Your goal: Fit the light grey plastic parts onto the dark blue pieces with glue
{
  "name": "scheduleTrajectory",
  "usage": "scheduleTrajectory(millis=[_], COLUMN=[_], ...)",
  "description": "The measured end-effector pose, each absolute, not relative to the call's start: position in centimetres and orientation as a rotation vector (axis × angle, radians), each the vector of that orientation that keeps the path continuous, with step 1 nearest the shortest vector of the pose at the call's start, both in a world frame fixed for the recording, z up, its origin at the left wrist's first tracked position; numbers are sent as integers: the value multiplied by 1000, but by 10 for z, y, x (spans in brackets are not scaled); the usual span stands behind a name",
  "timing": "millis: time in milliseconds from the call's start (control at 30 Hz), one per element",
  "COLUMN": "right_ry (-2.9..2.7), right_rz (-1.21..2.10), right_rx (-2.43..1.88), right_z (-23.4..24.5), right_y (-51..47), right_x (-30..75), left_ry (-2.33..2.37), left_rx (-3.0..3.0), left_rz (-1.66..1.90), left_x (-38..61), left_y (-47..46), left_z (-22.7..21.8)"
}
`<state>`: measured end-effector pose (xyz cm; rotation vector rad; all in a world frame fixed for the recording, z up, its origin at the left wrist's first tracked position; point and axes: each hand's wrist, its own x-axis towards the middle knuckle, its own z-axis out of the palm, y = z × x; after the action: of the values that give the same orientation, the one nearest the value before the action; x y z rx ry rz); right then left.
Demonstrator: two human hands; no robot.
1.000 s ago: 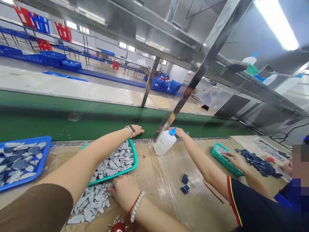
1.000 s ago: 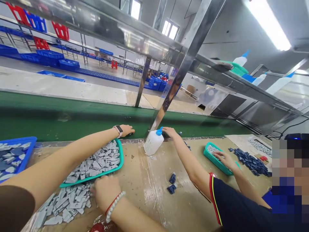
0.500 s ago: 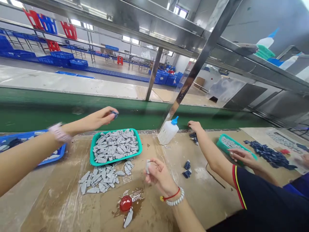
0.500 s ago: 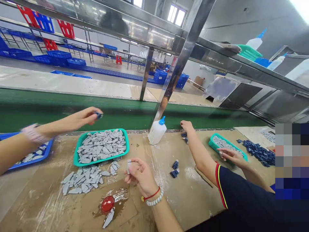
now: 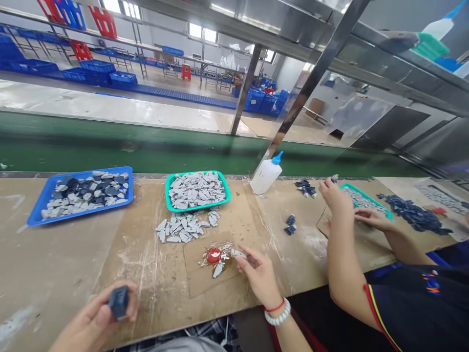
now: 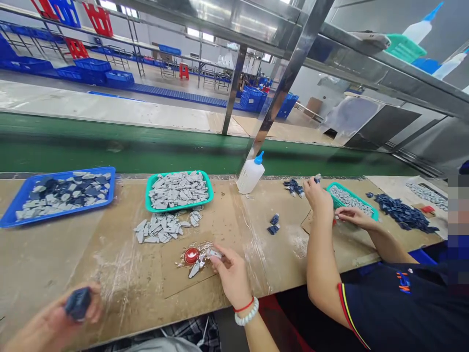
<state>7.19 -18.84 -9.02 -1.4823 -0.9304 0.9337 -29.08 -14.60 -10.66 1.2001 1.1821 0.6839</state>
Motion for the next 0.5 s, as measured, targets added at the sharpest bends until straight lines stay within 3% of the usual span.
scheduleTrajectory(millis=[167, 500], right_ry=[-1167, -1493], right_rz=[611, 312], right_rx=[-1614, -1676], right_z=[-102, -113], right_y=[-191, -205], right_x=[57, 40], left_ry=[978, 892], left_rx=[892, 979], left_rz=[764, 597], left_x=[-231, -224], left_y=[-176, -152], left_z=[-80, -86])
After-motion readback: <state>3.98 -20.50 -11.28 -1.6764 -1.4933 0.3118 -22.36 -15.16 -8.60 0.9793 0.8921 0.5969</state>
